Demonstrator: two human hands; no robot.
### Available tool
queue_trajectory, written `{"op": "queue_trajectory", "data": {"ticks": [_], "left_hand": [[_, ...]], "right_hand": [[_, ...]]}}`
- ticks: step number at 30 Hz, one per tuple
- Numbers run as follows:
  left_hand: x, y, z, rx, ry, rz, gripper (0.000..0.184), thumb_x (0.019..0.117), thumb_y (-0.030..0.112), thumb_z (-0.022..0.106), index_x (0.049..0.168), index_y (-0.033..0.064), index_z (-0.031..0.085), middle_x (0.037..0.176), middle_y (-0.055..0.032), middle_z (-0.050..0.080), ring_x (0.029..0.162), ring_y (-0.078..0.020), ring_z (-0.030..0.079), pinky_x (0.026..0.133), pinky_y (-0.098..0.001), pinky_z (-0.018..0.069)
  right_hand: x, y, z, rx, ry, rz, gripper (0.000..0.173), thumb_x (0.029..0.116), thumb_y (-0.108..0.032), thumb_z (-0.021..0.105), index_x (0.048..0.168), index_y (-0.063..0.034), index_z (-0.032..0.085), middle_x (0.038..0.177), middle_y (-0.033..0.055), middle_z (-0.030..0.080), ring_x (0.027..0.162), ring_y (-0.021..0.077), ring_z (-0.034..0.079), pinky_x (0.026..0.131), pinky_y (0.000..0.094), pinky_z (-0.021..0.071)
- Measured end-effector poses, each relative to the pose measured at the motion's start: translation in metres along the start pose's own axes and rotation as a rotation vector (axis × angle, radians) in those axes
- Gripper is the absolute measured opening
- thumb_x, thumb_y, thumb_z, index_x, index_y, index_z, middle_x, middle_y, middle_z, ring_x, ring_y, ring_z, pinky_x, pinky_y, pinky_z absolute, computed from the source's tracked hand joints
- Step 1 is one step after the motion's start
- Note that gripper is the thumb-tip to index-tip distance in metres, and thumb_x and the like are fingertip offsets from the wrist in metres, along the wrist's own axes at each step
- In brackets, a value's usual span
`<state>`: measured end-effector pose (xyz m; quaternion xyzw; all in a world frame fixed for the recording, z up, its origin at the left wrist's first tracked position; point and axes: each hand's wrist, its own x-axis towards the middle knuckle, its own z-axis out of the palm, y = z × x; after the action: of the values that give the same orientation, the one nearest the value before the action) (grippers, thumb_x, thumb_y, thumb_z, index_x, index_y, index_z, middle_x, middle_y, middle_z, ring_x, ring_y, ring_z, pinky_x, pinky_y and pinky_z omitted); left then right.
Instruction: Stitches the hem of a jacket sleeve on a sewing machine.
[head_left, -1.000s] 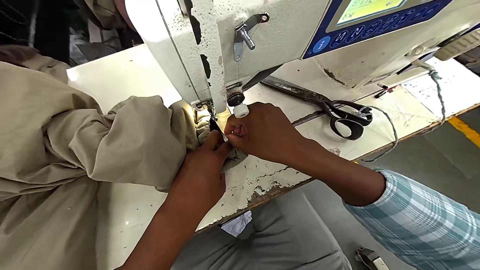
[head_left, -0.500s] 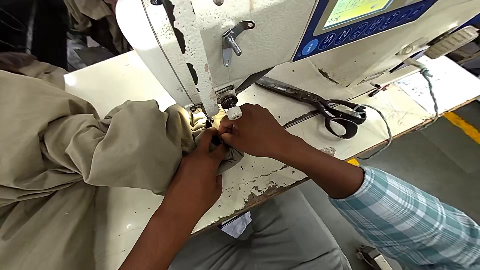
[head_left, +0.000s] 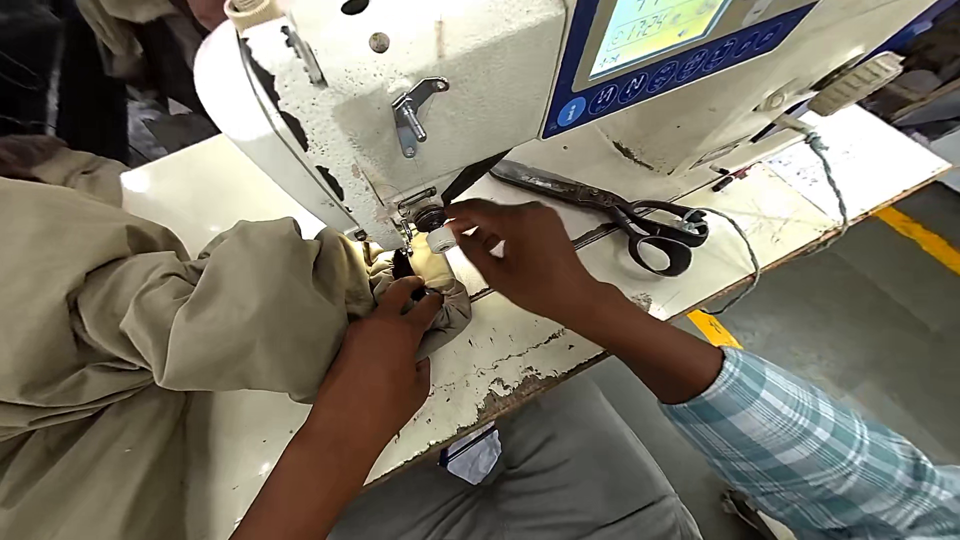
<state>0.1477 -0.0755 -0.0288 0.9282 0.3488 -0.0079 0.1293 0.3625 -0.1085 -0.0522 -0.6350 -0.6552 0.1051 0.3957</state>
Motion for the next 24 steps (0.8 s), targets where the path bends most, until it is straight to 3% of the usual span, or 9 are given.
{"op": "queue_trajectory", "data": {"ticks": [3,5,13,16,21,24], "left_hand": [[0.0,0.001,0.001,0.018,0.02,0.006,0.064,0.0674,0.0,0.085,0.128,0.0167,0.072,0.144,-0.0093,0.057,0.072,-0.0212,0.066,0.061,-0.0417,0.0567],[0.0,0.001,0.002,0.019,0.024,0.005,0.064,0.0673,0.001,0.085,0.128,0.0166,0.072,0.143,-0.0096,0.058,0.076,-0.0225,0.067,0.063,-0.0428,0.0575],[0.002,0.002,0.004,-0.039,0.04,0.012,0.061,0.0692,0.001,0.083,0.128,0.0158,0.073,0.141,-0.0102,0.058,0.069,-0.0184,0.063,0.056,-0.0376,0.0547],[0.004,0.007,0.005,-0.049,0.031,-0.008,0.062,0.0715,0.001,0.083,0.131,0.0145,0.071,0.142,-0.0115,0.056,0.071,-0.019,0.063,0.057,-0.0371,0.0547],[0.002,0.004,0.004,-0.048,0.039,0.008,0.062,0.0701,0.001,0.084,0.13,0.0151,0.071,0.141,-0.0101,0.057,0.068,-0.0176,0.062,0.055,-0.0362,0.054],[0.002,0.002,0.005,-0.039,0.048,0.026,0.063,0.0688,0.001,0.083,0.129,0.0159,0.072,0.14,-0.0095,0.058,0.068,-0.017,0.062,0.055,-0.0356,0.0539]], "right_hand": [[0.0,0.004,0.017,-0.184,-0.048,-0.125,0.025,0.0964,-0.029,0.067,0.108,-0.0078,0.073,0.076,0.0062,0.069,0.067,0.0248,0.068,0.056,0.0442,0.0524],[0.003,0.007,0.022,-0.272,-0.057,-0.13,0.025,0.0965,-0.033,0.067,0.101,-0.0093,0.072,0.071,0.0056,0.065,0.067,0.0262,0.064,0.055,0.042,0.0486],[0.003,0.001,0.015,-0.333,-0.13,-0.085,0.026,0.0973,-0.034,0.067,0.107,-0.0104,0.071,0.084,0.007,0.069,0.078,0.0289,0.067,0.058,0.0423,0.0506],[0.011,0.008,0.011,-0.262,-0.189,-0.078,0.027,0.0972,-0.035,0.068,0.115,-0.0145,0.071,0.095,0.005,0.073,0.089,0.0289,0.068,0.069,0.0454,0.0529],[0.005,0.001,0.017,-0.341,-0.254,-0.184,0.025,0.1043,-0.025,0.058,0.121,-0.0231,0.076,0.102,0.0062,0.066,0.09,0.0278,0.061,0.068,0.0408,0.0482],[0.004,-0.005,0.017,-0.404,-0.307,-0.175,0.027,0.1062,-0.028,0.054,0.124,-0.0242,0.074,0.106,0.005,0.065,0.093,0.0266,0.06,0.069,0.0395,0.0469]]}}
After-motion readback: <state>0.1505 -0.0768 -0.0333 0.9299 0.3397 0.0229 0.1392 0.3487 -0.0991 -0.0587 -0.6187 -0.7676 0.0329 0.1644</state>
